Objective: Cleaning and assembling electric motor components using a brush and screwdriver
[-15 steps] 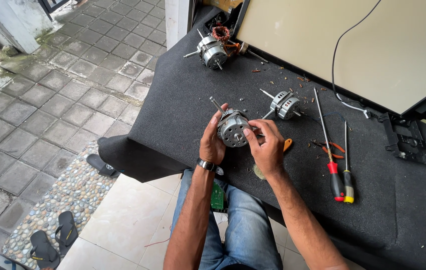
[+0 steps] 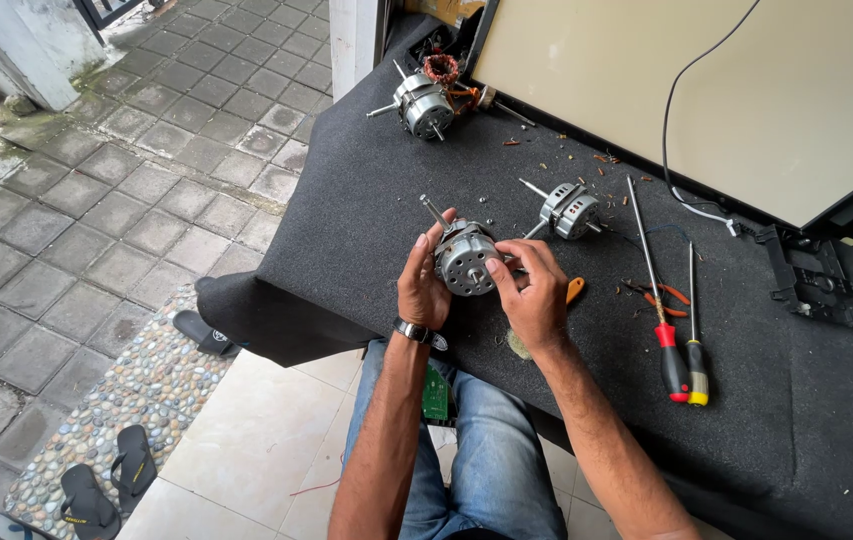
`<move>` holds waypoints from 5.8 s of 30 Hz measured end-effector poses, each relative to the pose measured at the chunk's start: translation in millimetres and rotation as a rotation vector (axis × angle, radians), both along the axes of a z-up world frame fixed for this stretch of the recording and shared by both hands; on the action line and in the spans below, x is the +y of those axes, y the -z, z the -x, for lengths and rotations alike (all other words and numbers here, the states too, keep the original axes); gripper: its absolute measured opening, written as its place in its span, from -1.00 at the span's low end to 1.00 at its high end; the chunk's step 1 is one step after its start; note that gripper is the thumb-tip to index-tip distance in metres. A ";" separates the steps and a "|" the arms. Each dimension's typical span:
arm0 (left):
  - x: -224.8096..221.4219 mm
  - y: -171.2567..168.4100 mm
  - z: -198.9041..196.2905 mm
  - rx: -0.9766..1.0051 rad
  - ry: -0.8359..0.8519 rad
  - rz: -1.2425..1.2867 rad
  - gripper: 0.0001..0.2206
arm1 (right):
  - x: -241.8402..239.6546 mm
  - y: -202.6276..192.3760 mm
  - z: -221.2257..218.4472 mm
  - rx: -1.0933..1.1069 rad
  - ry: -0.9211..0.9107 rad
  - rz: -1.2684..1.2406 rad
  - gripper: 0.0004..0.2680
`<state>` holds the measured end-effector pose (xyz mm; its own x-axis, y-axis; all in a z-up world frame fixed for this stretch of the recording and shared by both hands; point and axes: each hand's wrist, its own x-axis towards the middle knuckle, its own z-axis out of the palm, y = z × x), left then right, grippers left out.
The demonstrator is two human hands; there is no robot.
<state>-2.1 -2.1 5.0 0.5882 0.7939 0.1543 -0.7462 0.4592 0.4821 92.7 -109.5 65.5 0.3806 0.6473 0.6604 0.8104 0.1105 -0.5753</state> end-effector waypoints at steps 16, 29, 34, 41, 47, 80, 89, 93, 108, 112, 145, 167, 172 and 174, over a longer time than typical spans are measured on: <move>8.5 21.9 -12.3 0.023 -0.111 -0.078 -0.40 | 0.3 1.5 -0.3 0.008 0.005 0.008 -0.86; 5.0 18.6 -13.2 0.024 -0.136 -0.147 -0.21 | 0.7 9.2 -11.4 0.063 0.026 0.008 -0.87; 3.9 13.2 -10.1 0.024 -0.158 -0.112 -0.23 | 0.7 3.0 -6.4 0.134 0.000 0.020 -0.86; 1.7 6.0 -4.7 0.016 -0.189 -0.072 -0.26 | 9.3 18.9 -11.3 0.312 -0.164 0.081 -0.57; 1.2 2.8 -5.2 0.015 -0.188 -0.071 -0.26 | 19.2 28.2 -26.4 0.555 -0.377 0.187 -0.44; -0.1 3.7 -6.0 0.000 -0.185 -0.036 -0.39 | 25.4 27.8 -25.2 0.656 -0.402 0.163 -0.42; -4.7 8.5 -1.5 0.106 -0.169 -0.133 -0.29 | 17.8 38.0 -29.7 0.672 -0.410 0.121 -0.44; -2.7 8.8 19.9 0.196 -0.204 -0.289 -0.18 | 8.6 24.4 -26.8 0.465 -0.359 0.120 -0.41; 11.9 22.9 43.1 0.386 -0.324 -0.291 -0.28 | 6.5 19.3 -38.4 0.455 -0.363 0.114 -0.63; 29.2 29.9 37.0 0.266 -0.343 -0.158 -0.36 | 4.9 38.5 -73.8 0.526 -0.305 0.099 -0.77; 78.5 29.9 72.7 0.427 -0.484 -0.295 -0.32 | 59.4 64.7 35.9 -0.503 -0.099 0.318 -0.91; 70.9 12.7 71.7 0.549 -0.464 -0.407 -0.25 | 41.7 13.7 14.5 0.979 -0.525 0.065 -0.86; 72.2 13.6 71.7 0.553 -0.450 -0.408 -0.25 | 39.0 3.5 7.8 1.018 -0.441 0.090 -0.77; 72.3 14.8 71.2 0.557 -0.463 -0.425 -0.25 | 41.4 14.6 0.5 0.915 -0.458 0.080 -0.82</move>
<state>-73.2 70.3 -9.8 0.2963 0.9136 0.2783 -0.4160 -0.1388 0.8987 92.2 -68.1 50.9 0.4220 0.8864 0.1902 -0.0527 0.2335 -0.9709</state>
